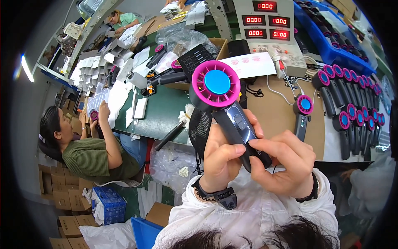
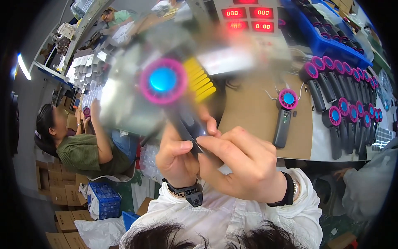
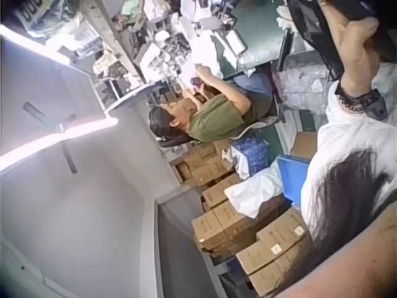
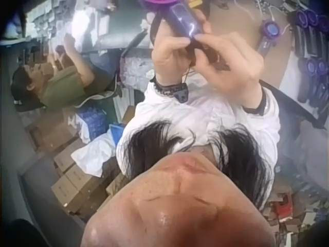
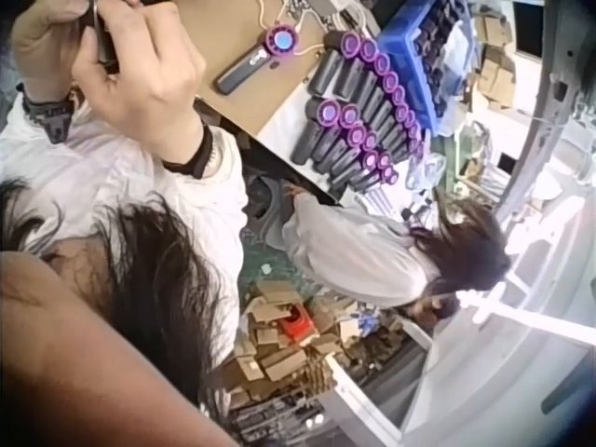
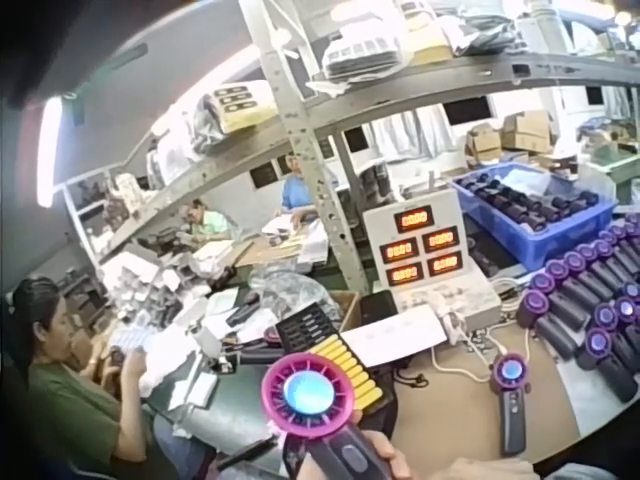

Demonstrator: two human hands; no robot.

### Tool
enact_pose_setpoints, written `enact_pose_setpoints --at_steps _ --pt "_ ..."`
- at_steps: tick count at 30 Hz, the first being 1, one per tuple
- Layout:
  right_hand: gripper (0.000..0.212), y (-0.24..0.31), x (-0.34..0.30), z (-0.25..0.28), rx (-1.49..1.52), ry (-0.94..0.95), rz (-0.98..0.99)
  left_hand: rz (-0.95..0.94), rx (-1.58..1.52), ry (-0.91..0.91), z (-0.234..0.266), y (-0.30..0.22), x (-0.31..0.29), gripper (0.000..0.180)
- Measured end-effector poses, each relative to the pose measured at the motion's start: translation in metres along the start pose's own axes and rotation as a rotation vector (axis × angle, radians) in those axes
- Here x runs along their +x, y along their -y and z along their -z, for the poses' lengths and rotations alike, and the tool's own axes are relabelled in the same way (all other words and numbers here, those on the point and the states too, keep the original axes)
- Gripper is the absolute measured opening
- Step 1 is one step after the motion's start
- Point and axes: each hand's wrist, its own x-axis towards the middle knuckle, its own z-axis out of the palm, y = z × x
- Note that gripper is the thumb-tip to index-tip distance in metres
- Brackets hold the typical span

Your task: The person assembles a handheld fan by inserting a small component into the handle, peeling a label from a sheet, and pressing it onto the device. They then press the power button to test the fan and use a tool to adjust the label before repeating the process with another unit.

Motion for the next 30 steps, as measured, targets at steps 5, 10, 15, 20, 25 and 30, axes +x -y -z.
enact_pose_setpoints --at_steps 5,10,15,20,25,30 --pt "0.03 -0.005 -0.001 0.001 0.043 -0.02 0.001 0.057 0.03 0.131 0.007 -0.004 -0.001 0.055" --pt "0.033 -0.01 -0.005 0.002 0.057 -0.024 0.022 -0.001 0.171 0.161 0.005 -0.002 -0.002 0.058" --pt "0.041 -0.012 -0.006 0.004 0.032 0.049 0.03 -0.087 0.189 -0.018 -0.01 0.002 -0.006 0.061" --pt "0.052 -0.019 -0.004 0.013 0.03 0.16 -0.019 -0.086 0.023 0.182 0.001 0.007 -0.001 0.066" --pt "0.054 -0.019 -0.006 0.009 0.069 0.175 -0.054 -0.108 -0.02 0.175 -0.007 0.004 -0.003 0.068" --pt "0.055 -0.019 -0.011 0.003 0.11 0.101 -0.073 -0.129 0.09 0.169 -0.002 0.004 -0.003 0.067"
